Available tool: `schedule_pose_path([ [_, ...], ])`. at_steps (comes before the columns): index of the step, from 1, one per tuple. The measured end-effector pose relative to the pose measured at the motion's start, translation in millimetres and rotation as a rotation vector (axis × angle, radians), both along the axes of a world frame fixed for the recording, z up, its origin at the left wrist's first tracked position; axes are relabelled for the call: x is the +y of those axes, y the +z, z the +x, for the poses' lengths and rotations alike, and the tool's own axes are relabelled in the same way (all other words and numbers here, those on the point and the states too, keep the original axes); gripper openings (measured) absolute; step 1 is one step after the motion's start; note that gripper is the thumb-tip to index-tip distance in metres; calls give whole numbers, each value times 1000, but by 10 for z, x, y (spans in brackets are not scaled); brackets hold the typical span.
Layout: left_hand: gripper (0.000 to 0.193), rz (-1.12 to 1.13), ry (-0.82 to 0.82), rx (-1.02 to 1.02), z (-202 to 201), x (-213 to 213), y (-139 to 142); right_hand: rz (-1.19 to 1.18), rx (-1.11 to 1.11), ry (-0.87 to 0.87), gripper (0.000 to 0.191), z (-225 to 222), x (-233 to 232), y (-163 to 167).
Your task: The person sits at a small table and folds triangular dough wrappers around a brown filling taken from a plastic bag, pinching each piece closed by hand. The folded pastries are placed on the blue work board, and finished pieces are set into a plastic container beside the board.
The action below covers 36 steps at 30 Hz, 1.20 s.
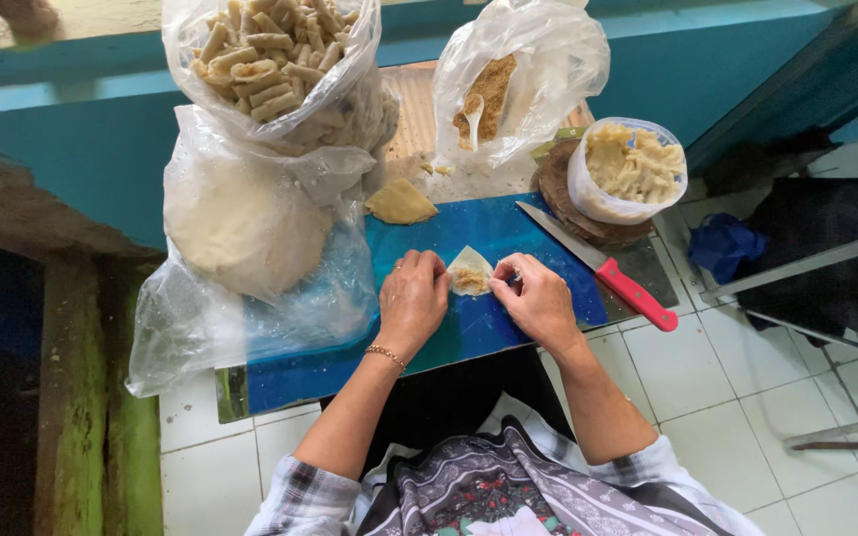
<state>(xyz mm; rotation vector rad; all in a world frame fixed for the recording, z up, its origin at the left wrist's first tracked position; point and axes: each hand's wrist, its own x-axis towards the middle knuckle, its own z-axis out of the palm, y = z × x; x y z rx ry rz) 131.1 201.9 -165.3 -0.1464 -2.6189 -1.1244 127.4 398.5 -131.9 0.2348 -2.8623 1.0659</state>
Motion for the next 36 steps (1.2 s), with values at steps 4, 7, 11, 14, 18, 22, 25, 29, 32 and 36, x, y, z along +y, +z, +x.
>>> schedule_pose_path([
  [4, 12, 127, -27, -21, 13, 28, 37, -165, 44, 14, 17, 33, -38, -4],
  [7, 23, 250, -60, -11, 36, 39, 34, -176, 135, 47, 19, 81, -68, -41],
  [11, 29, 284, -71, 6, 77, 37, -27, -179, 179, 50, 24, 132, -96, -100],
  [14, 27, 311, -87, 33, 71, 56, -74, -163, 235, 49, 23, 132, -127, -128],
  [18, 28, 291, -128, 78, 49, 88, -76, -55, 328, 67, 20, 149, -151, -121],
  [22, 31, 154, -259, 146, 80, 44, -59, 36, 402, 178, 30, 180, -101, -86],
  [25, 30, 21, -352, 218, 88, -19, -97, 134, 453, 277, 35, 157, -40, -95],
  [29, 10, -105, -365, 162, -29, -8, -189, 192, 520, 386, 26, 26, -18, -184],
  [32, 8, -40, -360, 209, -141, -7, -202, 193, 544, 411, 19, -104, -34, -240],
  [36, 7, 115, -333, 180, -134, -14, -121, 47, 346, 372, 7, -203, -35, -239],
])
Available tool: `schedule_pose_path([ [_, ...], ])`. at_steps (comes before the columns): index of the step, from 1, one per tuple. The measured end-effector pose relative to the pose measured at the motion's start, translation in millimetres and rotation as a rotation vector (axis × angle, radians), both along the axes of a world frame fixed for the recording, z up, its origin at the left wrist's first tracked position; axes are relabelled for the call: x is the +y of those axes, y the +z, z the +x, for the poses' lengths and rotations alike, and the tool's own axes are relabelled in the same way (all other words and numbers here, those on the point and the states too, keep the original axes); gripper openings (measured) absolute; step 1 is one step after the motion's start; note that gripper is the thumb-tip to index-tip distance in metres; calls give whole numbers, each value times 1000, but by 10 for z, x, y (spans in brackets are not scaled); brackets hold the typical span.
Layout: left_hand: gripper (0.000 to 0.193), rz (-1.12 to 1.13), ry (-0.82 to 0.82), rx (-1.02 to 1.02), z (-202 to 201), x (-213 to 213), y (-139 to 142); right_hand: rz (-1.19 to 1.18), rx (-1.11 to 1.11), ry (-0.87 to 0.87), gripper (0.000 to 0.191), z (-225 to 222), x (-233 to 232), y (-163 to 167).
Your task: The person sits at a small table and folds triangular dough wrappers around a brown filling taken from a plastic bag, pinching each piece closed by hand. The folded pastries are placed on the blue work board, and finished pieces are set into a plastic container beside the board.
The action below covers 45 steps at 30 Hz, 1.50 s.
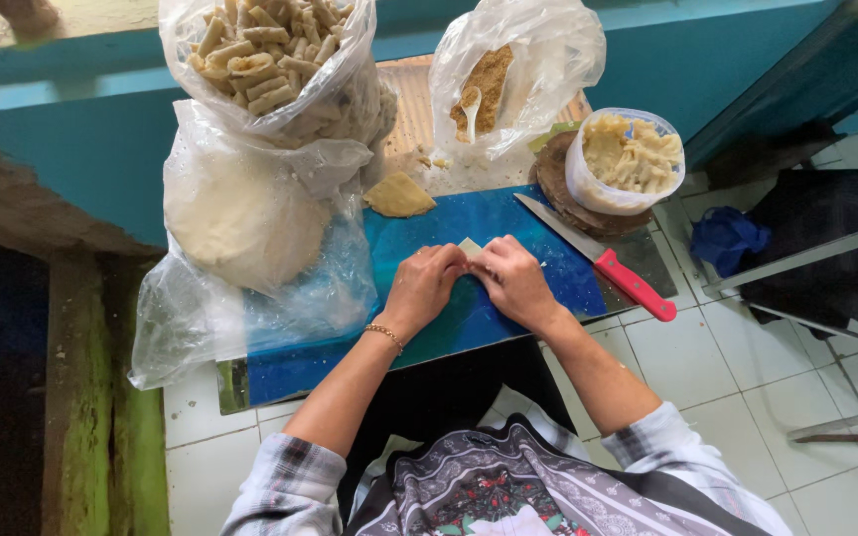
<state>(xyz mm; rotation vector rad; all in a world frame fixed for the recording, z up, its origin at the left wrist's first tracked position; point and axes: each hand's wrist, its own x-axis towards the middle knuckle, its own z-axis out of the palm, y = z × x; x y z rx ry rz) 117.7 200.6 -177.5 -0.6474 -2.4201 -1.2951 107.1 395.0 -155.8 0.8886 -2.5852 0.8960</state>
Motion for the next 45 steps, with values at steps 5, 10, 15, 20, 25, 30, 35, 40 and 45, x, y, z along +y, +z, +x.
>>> schedule_pose_path([
  [5, 4, 19, 5, -121, 295, 16, 89, -41, -125, 2, 8, 245, 62, 21],
  [10, 1, 10, 57, -157, 387, 91, 120, -140, -450, -111, 11, 288, 82, 64],
  [15, 6, 87, 50, -181, 349, 110, 132, -129, -452, -211, 11, 317, 22, 144],
  [20, 12, 75, 142, -147, 347, 167, 73, 24, 198, -152, 18, 621, -84, 125],
  [25, 7, -35, 142, -30, 466, 178, 20, 16, 121, -157, 12, 547, -64, 31],
  [30, 11, -124, 118, 108, 549, 162, 26, 11, -208, -97, 11, 260, 35, 26],
  [35, 4, -77, 111, -136, 358, 119, 57, -102, -229, -146, 11, 265, 21, 115],
  [40, 6, -88, 96, -309, 234, 98, 89, 108, 197, -79, 15, 458, -31, 144],
  [45, 6, -105, 157, 66, 446, 152, 86, -4, 16, -179, 9, 354, -114, 114],
])
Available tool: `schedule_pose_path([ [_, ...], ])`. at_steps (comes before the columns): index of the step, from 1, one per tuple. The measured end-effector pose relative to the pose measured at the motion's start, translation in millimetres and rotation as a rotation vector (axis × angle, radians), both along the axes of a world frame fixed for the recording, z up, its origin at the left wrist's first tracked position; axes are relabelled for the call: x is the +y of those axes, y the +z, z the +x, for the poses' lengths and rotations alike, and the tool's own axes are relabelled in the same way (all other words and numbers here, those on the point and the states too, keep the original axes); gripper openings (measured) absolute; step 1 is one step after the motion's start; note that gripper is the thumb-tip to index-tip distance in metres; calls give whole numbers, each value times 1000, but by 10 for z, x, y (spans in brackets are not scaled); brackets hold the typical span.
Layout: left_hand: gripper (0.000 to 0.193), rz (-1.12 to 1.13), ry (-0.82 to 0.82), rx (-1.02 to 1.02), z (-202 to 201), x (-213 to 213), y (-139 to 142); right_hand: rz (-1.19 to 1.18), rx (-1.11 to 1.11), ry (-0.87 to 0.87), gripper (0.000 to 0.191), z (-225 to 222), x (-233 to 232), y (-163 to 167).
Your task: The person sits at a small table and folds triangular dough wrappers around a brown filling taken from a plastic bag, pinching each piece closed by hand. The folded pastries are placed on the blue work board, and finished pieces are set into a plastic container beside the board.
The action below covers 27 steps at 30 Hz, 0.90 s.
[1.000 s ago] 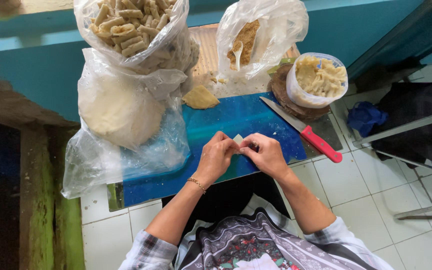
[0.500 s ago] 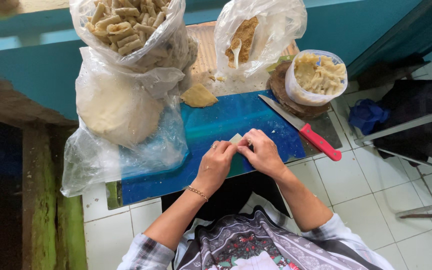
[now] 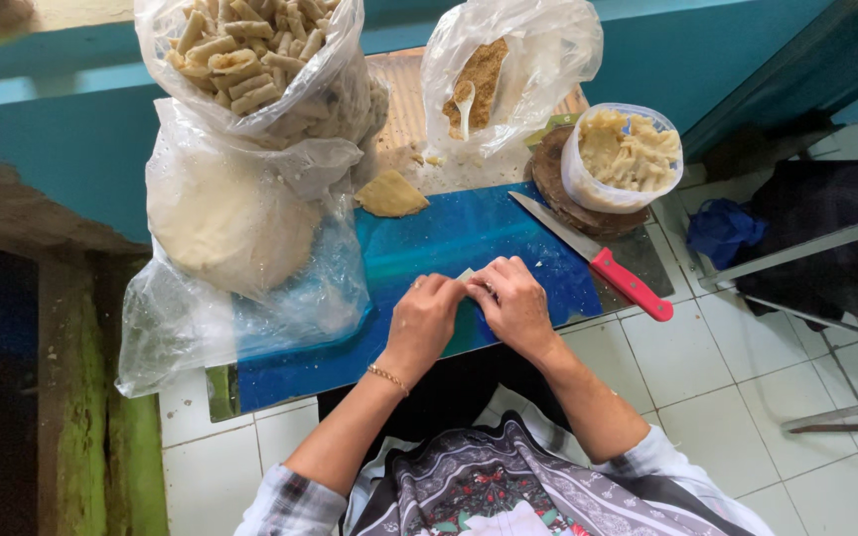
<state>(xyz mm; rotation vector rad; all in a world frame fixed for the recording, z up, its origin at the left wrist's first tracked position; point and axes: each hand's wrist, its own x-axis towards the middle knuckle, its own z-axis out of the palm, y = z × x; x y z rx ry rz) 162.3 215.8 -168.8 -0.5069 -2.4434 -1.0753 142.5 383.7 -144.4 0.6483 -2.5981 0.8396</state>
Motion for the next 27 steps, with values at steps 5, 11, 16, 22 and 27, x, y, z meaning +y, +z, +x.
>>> schedule_pose_path([
  [5, 16, -130, -23, 82, 66, -7, 0, 194, 25, 77, 17, -104, 199, 288],
  [11, 3, 18, -26, -7, -15, -12, 24, 523, 307, -400, 35, -742, 1238, 769],
  [16, 2, 40, -25, -15, -21, -19, 33, 485, 140, -286, 15, -1088, 1569, 549],
  [22, 2, 29, -18, -11, -22, -16, 7, 306, 121, -224, 24, -1186, 1633, 375],
  [27, 3, 39, -25, 3, -17, -15, -5, 203, 121, -323, 20, -1069, 1439, 532],
])
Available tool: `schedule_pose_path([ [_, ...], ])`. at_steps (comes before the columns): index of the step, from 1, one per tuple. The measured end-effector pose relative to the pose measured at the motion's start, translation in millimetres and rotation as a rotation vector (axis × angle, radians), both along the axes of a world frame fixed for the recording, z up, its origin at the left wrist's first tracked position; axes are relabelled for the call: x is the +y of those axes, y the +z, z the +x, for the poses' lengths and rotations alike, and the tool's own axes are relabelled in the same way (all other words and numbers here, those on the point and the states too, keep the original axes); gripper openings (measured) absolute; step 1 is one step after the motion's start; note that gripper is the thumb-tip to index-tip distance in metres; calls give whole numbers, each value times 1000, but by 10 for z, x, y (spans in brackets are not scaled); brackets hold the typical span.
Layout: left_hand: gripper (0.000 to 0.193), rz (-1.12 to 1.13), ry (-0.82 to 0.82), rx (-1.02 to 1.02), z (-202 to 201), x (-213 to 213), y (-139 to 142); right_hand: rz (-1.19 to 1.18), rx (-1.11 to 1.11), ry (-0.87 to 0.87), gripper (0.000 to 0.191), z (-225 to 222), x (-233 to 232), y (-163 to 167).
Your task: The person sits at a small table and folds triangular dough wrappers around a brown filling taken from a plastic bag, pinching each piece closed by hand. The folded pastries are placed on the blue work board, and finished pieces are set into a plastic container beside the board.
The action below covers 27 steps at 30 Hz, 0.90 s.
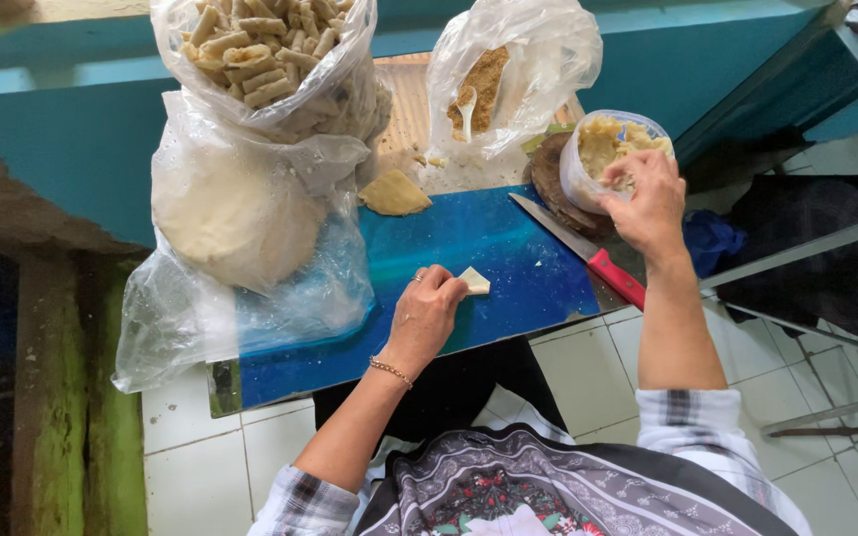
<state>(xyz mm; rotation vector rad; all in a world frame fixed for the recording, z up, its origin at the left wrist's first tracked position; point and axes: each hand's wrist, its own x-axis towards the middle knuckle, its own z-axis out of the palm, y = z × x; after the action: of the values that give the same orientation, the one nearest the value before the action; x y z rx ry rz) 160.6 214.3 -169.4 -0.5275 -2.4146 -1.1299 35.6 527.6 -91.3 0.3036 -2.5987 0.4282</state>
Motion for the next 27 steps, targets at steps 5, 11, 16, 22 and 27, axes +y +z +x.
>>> schedule_pose_path([
  [5, 3, -7, 2, -1, -6, -8, 17, -51, 28, 421, 50, 539, -653, -72],
  [11, 3, 6, 2, -9, 8, -8, 2, 364, 99, 574, 41, 888, -1150, -341],
  [16, 1, -11, -10, -29, -21, -5, -19, 558, 163, 555, 43, 788, -1014, -295],
  [22, 5, 3, -27, -39, -63, -13, -53, 198, 0, 618, 41, 747, -1110, -459],
  [27, 2, 26, -30, -135, -107, -33, -102, 131, -116, 602, 50, 729, -974, -446],
])
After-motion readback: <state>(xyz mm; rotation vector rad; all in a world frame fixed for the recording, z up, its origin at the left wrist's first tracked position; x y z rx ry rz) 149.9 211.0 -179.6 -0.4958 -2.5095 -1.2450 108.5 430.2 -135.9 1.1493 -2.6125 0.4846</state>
